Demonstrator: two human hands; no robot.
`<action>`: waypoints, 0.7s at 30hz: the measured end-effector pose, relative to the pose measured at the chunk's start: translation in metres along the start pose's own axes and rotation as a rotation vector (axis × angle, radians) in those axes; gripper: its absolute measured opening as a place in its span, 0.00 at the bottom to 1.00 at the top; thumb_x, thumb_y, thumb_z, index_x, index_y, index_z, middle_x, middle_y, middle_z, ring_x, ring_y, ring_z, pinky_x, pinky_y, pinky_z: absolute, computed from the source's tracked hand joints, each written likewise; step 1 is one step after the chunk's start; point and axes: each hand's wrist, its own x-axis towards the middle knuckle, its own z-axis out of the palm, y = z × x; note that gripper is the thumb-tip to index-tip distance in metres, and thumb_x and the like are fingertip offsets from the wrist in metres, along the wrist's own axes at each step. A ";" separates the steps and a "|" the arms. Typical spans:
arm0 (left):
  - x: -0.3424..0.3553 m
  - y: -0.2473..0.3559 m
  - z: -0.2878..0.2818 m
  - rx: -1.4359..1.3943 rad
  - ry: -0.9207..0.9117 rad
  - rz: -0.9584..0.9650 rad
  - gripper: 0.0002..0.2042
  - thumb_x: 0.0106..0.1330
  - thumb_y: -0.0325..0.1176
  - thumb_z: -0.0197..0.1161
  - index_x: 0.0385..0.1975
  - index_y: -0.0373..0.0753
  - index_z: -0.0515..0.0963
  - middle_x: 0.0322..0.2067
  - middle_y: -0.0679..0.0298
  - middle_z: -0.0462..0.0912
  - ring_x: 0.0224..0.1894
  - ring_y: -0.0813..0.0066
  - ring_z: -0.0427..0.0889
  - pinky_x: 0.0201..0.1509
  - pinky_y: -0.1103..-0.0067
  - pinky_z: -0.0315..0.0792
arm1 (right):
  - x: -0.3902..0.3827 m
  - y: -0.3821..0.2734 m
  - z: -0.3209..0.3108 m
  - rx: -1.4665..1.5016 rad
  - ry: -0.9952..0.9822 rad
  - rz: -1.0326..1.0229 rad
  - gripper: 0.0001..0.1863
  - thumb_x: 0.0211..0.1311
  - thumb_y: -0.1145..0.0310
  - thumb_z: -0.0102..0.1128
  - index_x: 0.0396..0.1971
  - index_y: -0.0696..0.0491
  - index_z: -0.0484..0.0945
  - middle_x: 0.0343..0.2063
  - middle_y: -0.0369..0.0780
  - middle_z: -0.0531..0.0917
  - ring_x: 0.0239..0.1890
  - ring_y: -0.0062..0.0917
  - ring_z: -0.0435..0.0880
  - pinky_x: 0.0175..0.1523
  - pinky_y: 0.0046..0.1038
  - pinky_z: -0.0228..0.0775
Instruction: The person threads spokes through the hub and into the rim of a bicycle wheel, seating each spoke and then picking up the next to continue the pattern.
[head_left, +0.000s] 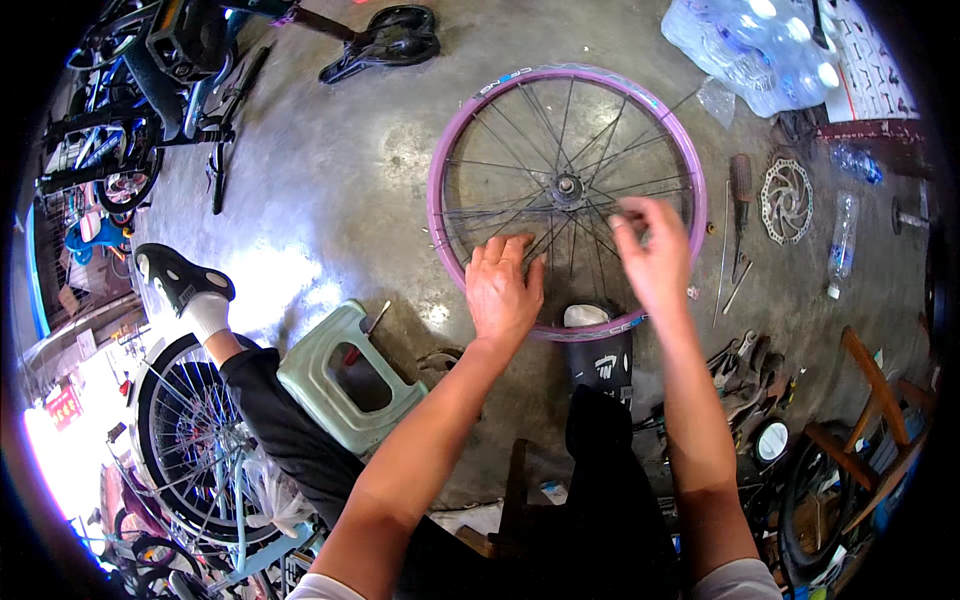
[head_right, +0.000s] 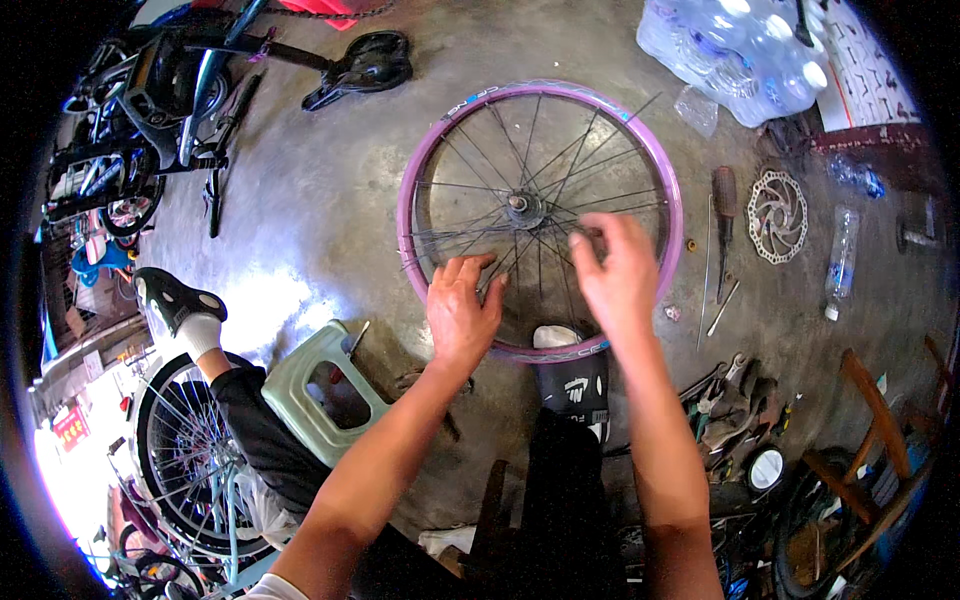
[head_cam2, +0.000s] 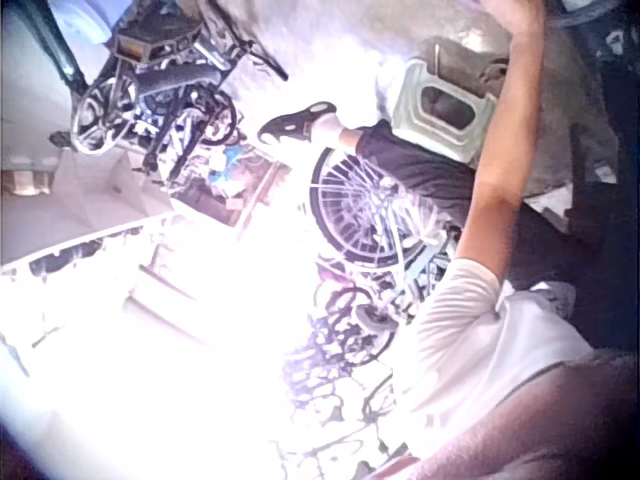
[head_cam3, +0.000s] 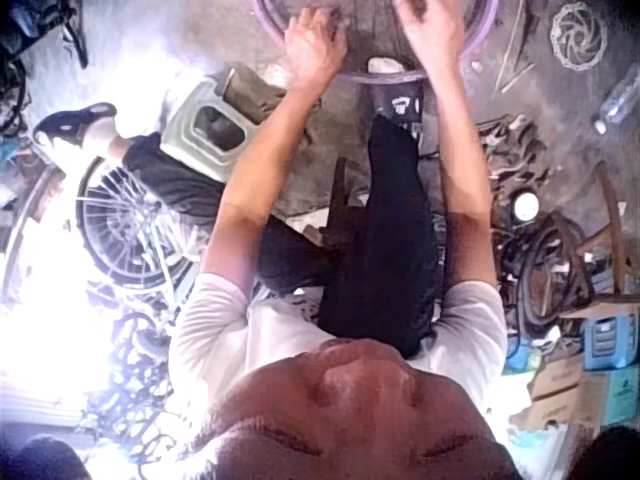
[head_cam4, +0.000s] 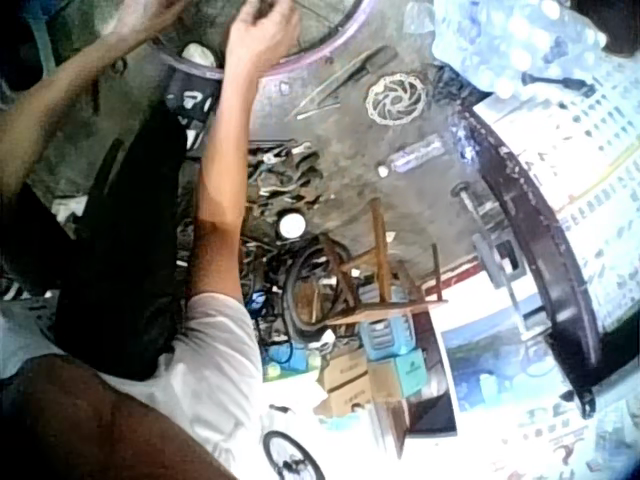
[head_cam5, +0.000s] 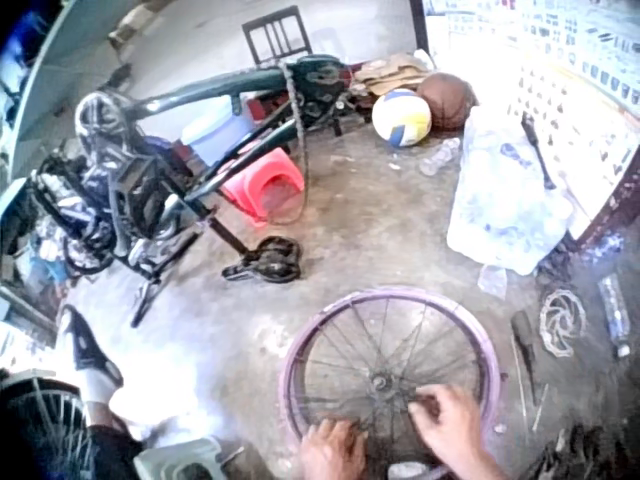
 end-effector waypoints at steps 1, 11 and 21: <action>-0.004 -0.006 0.006 0.031 -0.021 -0.012 0.09 0.63 0.31 0.69 0.41 0.40 0.85 0.38 0.58 0.85 0.44 0.51 0.81 0.50 0.62 0.73 | -0.005 -0.003 0.010 -0.059 -0.029 -0.015 0.12 0.59 0.67 0.71 0.43 0.51 0.83 0.39 0.42 0.84 0.43 0.40 0.83 0.51 0.37 0.74; -0.006 -0.017 -0.007 0.032 -0.049 -0.005 0.06 0.66 0.33 0.67 0.37 0.40 0.82 0.33 0.57 0.86 0.37 0.53 0.84 0.42 0.61 0.74 | 0.000 0.008 0.031 -0.212 -0.016 -0.100 0.09 0.56 0.71 0.68 0.35 0.53 0.79 0.33 0.43 0.83 0.39 0.44 0.82 0.46 0.43 0.73; -0.030 0.017 -0.021 -0.171 -0.266 -0.248 0.10 0.69 0.36 0.64 0.44 0.39 0.82 0.30 0.49 0.86 0.33 0.46 0.86 0.38 0.60 0.78 | 0.005 -0.008 0.009 -0.149 -0.095 0.013 0.13 0.63 0.65 0.64 0.43 0.56 0.79 0.34 0.47 0.85 0.36 0.41 0.85 0.43 0.39 0.76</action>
